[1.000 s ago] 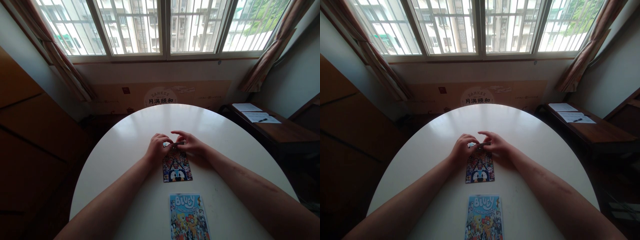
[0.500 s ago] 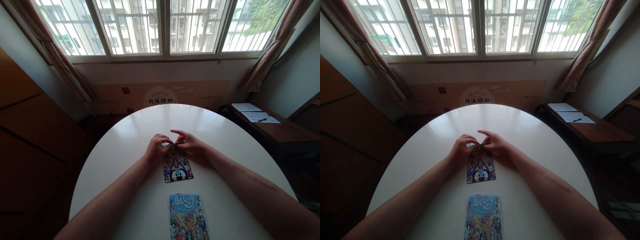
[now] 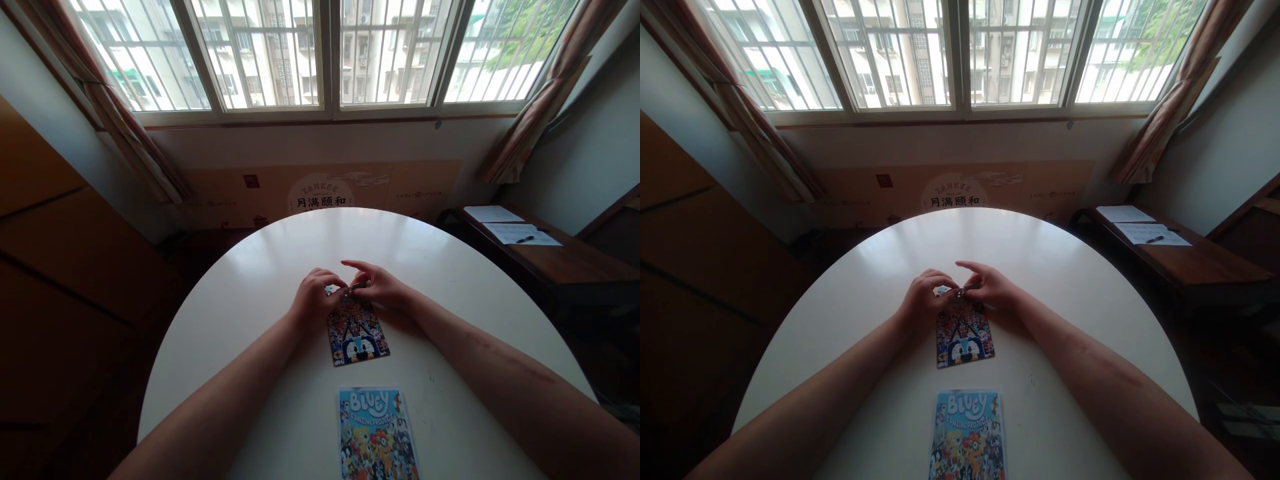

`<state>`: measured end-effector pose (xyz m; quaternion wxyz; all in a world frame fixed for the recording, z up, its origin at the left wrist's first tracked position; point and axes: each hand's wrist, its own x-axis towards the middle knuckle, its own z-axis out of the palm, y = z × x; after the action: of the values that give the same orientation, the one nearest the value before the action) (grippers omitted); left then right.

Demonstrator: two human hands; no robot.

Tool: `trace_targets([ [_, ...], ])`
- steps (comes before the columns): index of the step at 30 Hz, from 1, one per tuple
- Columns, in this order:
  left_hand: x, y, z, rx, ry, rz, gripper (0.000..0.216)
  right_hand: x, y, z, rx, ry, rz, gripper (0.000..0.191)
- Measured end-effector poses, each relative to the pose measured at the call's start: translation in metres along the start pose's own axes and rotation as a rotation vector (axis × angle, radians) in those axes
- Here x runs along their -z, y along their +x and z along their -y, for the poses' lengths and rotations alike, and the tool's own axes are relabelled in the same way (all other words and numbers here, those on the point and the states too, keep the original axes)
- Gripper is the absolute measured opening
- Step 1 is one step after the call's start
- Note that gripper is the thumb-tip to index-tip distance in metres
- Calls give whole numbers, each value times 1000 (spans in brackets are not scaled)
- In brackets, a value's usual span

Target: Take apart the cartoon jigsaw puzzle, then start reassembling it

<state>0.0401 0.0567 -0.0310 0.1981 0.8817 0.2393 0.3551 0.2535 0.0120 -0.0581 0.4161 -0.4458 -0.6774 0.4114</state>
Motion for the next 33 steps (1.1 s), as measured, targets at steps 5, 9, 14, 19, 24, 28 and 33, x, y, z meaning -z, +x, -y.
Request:
trace_targets([
  [5,2,2,4,149,15,-70,6,1,-1,0,0,5,6,78],
  [9,3,3,13,246,140,-121,10,0,-1,5,-11,11,0,77],
  [14,2,3,25,379,272,-136,15,0,-2,7,-17,-8,4,72],
  [19,-1,2,30,414,345,-120,16,1,-2,5,5,-86,-9,66],
  [24,-3,1,32,417,341,-144,19,2,-2,4,18,-94,2,64],
  [28,-2,0,27,333,284,-171,24,1,-2,5,26,-57,8,67],
  [33,2,0,8,172,236,-115,15,0,-2,5,55,6,27,67],
])
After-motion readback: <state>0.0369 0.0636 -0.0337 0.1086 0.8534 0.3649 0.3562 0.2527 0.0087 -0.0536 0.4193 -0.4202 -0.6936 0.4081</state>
